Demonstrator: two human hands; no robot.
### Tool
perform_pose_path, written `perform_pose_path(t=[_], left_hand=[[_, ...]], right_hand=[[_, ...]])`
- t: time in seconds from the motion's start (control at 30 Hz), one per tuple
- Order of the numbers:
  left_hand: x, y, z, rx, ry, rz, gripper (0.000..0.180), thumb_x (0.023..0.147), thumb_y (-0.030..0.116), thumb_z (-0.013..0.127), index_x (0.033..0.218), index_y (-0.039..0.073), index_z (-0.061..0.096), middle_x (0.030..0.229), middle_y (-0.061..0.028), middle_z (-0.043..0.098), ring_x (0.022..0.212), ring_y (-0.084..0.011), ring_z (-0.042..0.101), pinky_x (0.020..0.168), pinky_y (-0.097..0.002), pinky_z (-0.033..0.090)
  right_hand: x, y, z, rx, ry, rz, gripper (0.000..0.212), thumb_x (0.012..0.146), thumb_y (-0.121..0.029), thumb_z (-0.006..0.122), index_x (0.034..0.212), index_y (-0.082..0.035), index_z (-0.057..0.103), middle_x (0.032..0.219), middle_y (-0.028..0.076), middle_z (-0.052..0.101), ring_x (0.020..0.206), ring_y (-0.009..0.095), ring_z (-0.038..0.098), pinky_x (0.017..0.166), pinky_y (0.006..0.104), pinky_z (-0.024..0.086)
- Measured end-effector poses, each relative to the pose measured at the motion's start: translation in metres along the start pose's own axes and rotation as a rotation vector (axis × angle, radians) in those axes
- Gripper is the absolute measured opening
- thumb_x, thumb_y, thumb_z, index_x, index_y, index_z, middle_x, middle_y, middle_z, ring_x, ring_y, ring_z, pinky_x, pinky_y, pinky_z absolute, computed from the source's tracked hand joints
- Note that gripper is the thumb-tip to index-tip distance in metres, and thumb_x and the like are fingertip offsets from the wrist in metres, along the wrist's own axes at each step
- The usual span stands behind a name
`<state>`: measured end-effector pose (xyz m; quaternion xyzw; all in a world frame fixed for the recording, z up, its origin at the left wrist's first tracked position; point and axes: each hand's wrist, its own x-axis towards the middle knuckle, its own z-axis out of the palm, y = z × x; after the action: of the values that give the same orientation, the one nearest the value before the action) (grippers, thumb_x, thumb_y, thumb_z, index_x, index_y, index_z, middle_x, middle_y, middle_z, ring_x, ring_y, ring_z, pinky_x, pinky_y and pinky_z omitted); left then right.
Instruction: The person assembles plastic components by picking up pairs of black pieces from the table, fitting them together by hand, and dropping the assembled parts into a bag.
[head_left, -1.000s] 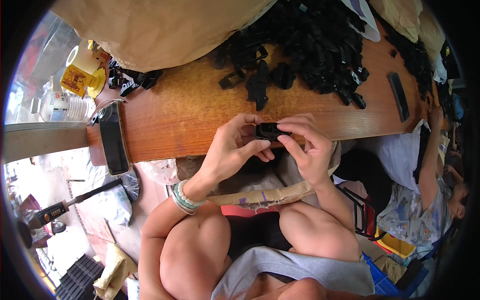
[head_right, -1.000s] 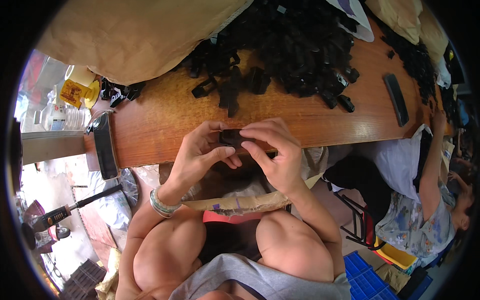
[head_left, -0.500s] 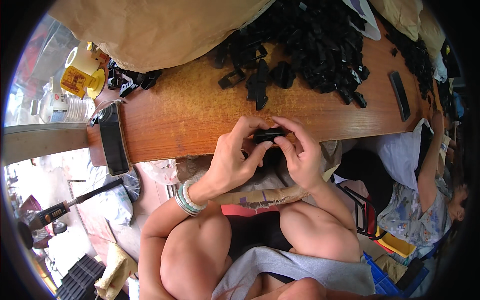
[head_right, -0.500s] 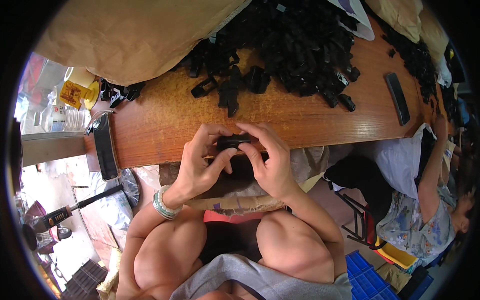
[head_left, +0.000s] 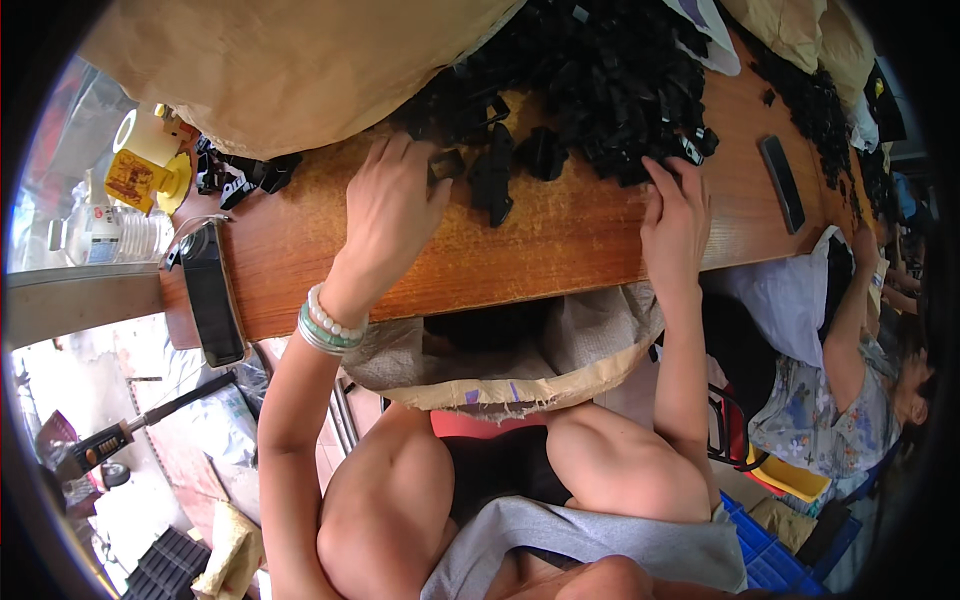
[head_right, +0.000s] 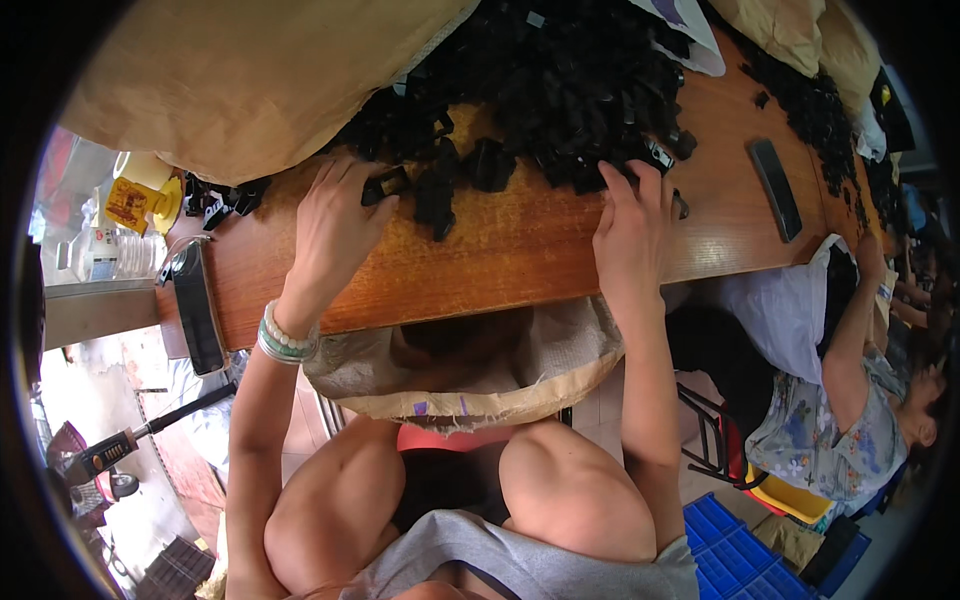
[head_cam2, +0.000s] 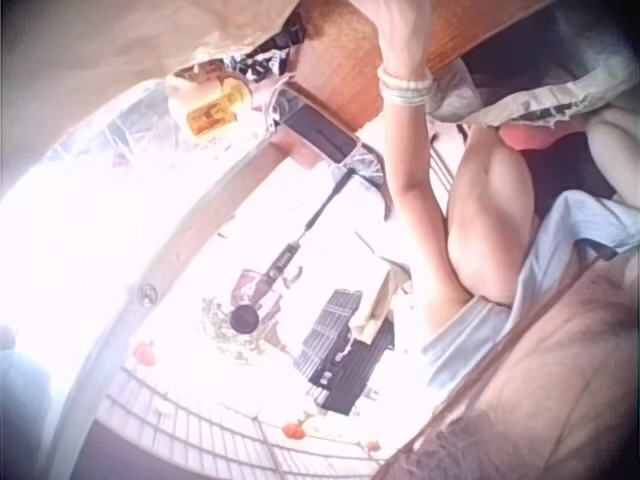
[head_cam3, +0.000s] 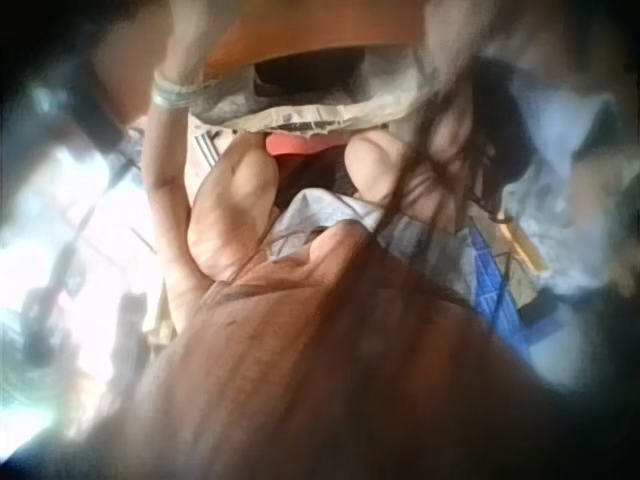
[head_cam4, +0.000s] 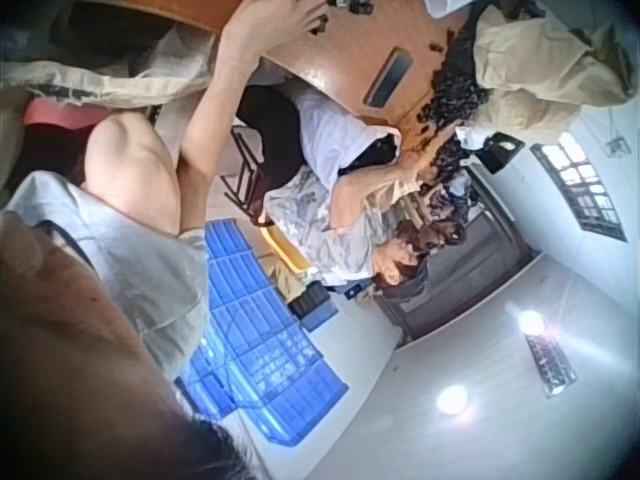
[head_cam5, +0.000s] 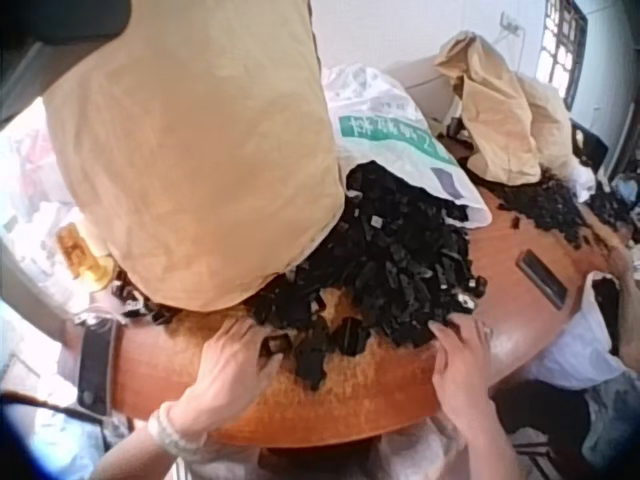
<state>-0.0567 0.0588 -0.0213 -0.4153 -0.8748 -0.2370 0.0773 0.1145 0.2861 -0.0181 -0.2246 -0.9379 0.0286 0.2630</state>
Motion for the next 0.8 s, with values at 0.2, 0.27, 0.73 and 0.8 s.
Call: perform_pose_path(t=[0.2,0.27,0.73,0.8], left_hand=[[-0.023,0.03,-0.015,-0.492,0.115,-0.192,0.026,0.077,0.008,0.073,0.099,0.001,0.06,0.092,-0.0126,0.061,0.071,-0.0249,0.059,0.063,-0.0325,0.049],[-0.031,0.036,-0.014,-0.759,0.031,-0.262,0.03,0.077,0.005,0.074,0.103,0.001,0.061,0.084,-0.0081,0.062,0.061,-0.0147,0.054,0.058,-0.0269,0.046],[-0.053,0.061,-0.011,-1.399,-0.41,-0.56,0.039,0.086,0.0,0.065,0.12,-0.01,0.05,0.083,-0.0132,0.065,0.067,-0.0162,0.067,0.057,-0.0255,0.055],[-0.054,0.061,-0.011,-1.391,-0.414,-0.543,0.038,0.087,0.002,0.065,0.119,-0.011,0.05,0.084,-0.0139,0.066,0.067,-0.0163,0.067,0.058,-0.0255,0.055]], right_hand=[[-0.016,-0.017,0.004,0.156,0.007,0.003,0.028,0.088,-0.013,0.062,0.115,-0.009,0.062,0.116,0.012,0.053,0.1,0.03,0.054,0.088,0.0416,0.041],[-0.014,-0.016,0.013,0.05,0.02,-0.018,0.027,0.088,-0.012,0.062,0.115,-0.007,0.062,0.116,0.013,0.054,0.099,0.031,0.054,0.087,0.0416,0.042],[-0.04,-0.073,-0.016,1.003,-0.105,-0.095,0.018,0.075,0.006,0.07,0.092,0.001,0.068,0.099,0.011,0.067,0.09,0.025,0.064,0.076,0.0315,0.051],[-0.042,-0.075,-0.02,0.996,-0.138,-0.088,0.018,0.074,0.007,0.07,0.091,0.001,0.068,0.099,0.011,0.067,0.091,0.025,0.064,0.076,0.0319,0.051]])
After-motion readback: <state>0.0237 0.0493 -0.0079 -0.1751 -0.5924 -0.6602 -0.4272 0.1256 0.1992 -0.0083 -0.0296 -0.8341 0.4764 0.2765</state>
